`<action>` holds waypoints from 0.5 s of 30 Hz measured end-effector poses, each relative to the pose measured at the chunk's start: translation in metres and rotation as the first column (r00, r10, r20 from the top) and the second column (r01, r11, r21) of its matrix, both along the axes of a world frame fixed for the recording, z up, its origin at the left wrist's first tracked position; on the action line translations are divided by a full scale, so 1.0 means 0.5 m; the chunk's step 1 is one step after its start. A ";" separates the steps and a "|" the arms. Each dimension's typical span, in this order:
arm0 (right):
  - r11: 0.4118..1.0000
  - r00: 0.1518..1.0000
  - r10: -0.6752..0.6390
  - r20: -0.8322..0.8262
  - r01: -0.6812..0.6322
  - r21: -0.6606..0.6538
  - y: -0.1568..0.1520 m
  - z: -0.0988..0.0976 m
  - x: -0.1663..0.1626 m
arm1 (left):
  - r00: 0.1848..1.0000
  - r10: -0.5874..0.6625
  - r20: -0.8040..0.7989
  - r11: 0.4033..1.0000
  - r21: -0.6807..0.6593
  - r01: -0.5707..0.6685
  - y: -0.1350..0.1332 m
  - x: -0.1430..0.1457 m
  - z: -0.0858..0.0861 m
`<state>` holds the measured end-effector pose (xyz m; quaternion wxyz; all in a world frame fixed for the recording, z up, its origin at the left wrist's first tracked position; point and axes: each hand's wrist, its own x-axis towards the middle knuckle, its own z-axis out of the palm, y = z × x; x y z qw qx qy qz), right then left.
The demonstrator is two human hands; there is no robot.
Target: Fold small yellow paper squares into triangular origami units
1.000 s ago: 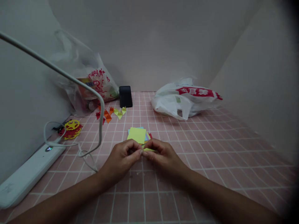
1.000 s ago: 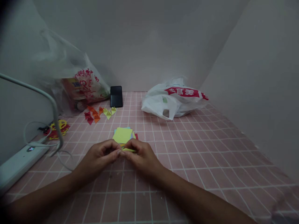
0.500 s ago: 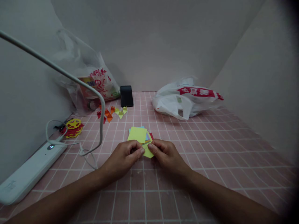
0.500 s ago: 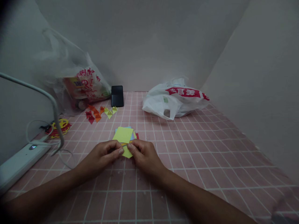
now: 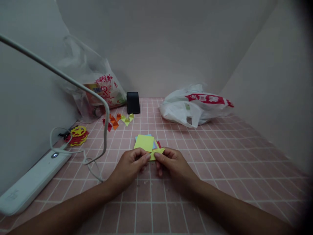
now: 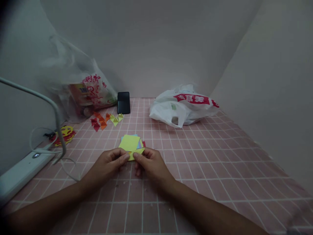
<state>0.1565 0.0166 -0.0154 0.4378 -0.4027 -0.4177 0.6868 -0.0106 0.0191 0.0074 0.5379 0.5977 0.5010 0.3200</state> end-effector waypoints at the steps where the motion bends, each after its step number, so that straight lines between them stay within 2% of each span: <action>1: 1.000 1.000 -0.010 0.014 0.010 -0.003 0.000 0.002 0.001 | 1.000 -0.001 -0.019 1.000 0.024 0.001 -0.001 0.001 0.000; 6: 0.999 0.998 -0.034 0.045 0.033 0.017 0.001 0.009 0.003 | 0.995 0.018 -0.103 0.994 0.110 -0.007 -0.007 0.002 0.008; 8: 0.999 0.998 -0.038 0.049 0.037 0.030 0.000 0.008 0.002 | 0.996 0.010 -0.090 0.997 0.072 -0.004 -0.009 0.002 0.008; 12: 0.998 0.998 -0.054 0.041 0.052 0.041 -0.001 0.006 0.003 | 0.999 -0.011 0.053 0.998 -0.068 0.015 -0.005 0.001 -0.001; 15: 0.994 0.996 -0.081 0.034 0.078 0.070 0.001 0.007 0.006 | 0.993 -0.006 0.120 0.993 -0.120 0.020 0.003 0.000 -0.010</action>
